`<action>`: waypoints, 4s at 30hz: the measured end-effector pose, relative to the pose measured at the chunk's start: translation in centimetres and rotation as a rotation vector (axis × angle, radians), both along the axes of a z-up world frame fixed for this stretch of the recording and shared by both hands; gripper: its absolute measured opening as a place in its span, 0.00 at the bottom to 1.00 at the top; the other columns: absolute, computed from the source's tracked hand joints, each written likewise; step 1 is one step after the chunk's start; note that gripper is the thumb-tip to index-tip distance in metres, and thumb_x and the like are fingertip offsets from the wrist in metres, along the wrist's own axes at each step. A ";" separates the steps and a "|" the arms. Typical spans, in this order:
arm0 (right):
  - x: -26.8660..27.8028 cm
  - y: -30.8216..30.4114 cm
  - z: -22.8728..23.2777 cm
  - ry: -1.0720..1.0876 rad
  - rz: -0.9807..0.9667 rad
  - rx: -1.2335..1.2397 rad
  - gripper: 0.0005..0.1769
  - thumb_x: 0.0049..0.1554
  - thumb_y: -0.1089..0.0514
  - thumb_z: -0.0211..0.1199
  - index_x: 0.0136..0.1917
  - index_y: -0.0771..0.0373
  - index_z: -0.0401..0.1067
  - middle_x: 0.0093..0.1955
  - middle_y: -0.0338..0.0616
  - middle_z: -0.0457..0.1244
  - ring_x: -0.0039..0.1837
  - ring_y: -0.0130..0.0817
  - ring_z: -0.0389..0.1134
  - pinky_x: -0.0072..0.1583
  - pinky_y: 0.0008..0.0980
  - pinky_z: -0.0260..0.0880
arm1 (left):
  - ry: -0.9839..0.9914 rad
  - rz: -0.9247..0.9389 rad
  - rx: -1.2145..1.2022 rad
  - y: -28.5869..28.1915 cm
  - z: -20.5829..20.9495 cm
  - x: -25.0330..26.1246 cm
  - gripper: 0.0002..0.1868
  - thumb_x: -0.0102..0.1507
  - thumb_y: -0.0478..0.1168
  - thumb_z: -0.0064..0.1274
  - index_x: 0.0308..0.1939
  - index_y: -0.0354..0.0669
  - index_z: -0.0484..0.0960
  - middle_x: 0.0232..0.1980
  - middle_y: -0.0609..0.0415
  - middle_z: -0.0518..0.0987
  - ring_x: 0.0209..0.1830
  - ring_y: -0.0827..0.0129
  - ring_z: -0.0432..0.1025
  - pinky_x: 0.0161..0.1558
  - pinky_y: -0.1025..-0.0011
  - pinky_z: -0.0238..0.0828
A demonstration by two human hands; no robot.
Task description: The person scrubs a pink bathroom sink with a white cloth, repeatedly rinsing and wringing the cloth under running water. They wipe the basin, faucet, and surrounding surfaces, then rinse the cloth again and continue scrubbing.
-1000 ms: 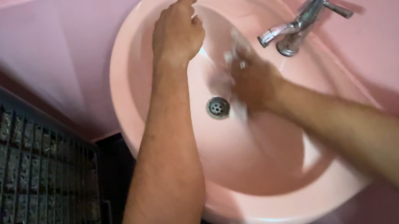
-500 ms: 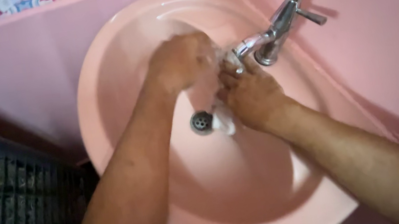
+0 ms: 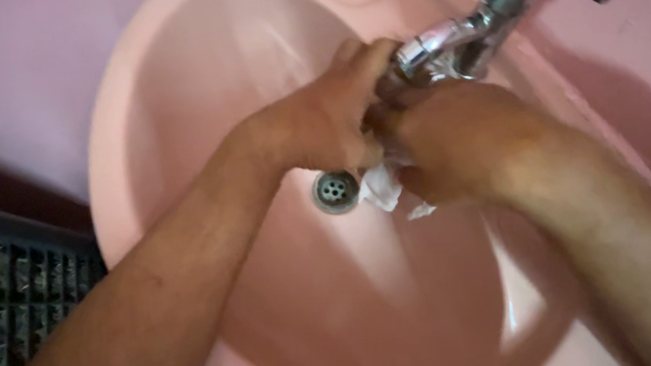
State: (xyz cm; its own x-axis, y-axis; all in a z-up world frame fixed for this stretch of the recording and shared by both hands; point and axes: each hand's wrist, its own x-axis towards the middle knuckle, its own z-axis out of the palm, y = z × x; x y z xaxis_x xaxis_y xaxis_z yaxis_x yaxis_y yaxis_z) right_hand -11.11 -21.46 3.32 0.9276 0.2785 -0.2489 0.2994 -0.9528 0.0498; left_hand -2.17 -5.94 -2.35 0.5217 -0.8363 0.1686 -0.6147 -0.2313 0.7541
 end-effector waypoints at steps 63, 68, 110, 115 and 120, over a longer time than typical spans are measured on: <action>-1.7 0.1 5.1 0.154 0.012 0.067 0.12 0.56 0.52 0.60 0.42 0.63 0.77 0.37 0.51 0.69 0.42 0.47 0.73 0.49 0.46 0.71 | 0.105 0.497 -0.046 -0.7 -3.4 4.8 0.17 0.57 0.43 0.65 0.45 0.37 0.82 0.41 0.47 0.85 0.39 0.61 0.81 0.44 0.65 0.78; -1.2 0.4 2.7 -0.018 0.136 0.300 0.19 0.49 0.55 0.64 0.54 0.60 0.76 0.46 0.48 0.71 0.46 0.47 0.74 0.50 0.46 0.73 | 0.234 0.164 -0.105 -0.8 -3.2 3.6 0.21 0.50 0.35 0.59 0.48 0.42 0.85 0.47 0.51 0.86 0.45 0.64 0.82 0.42 0.67 0.82; 12.2 12.1 -11.7 -0.186 0.054 0.490 0.39 0.46 0.61 0.70 0.68 0.62 0.58 0.54 0.60 0.66 0.53 0.59 0.70 0.54 0.54 0.70 | -0.612 0.670 0.081 15.9 -2.2 3.4 0.22 0.55 0.27 0.54 0.52 0.46 0.84 0.57 0.47 0.81 0.59 0.52 0.73 0.59 0.57 0.69; 8.0 14.7 -12.0 -0.239 0.369 0.666 0.40 0.44 0.60 0.72 0.66 0.66 0.58 0.60 0.62 0.62 0.55 0.61 0.68 0.55 0.52 0.70 | -0.649 0.687 0.094 15.9 -2.5 3.6 0.31 0.50 0.28 0.55 0.59 0.43 0.81 0.63 0.46 0.78 0.65 0.54 0.70 0.63 0.59 0.67; 13.5 12.1 -10.9 -0.363 0.278 0.269 0.44 0.41 0.60 0.74 0.69 0.62 0.62 0.64 0.56 0.61 0.57 0.57 0.68 0.55 0.52 0.71 | -0.579 0.729 0.197 15.8 -1.9 3.0 0.26 0.60 0.28 0.48 0.62 0.43 0.79 0.66 0.47 0.77 0.66 0.55 0.70 0.62 0.57 0.68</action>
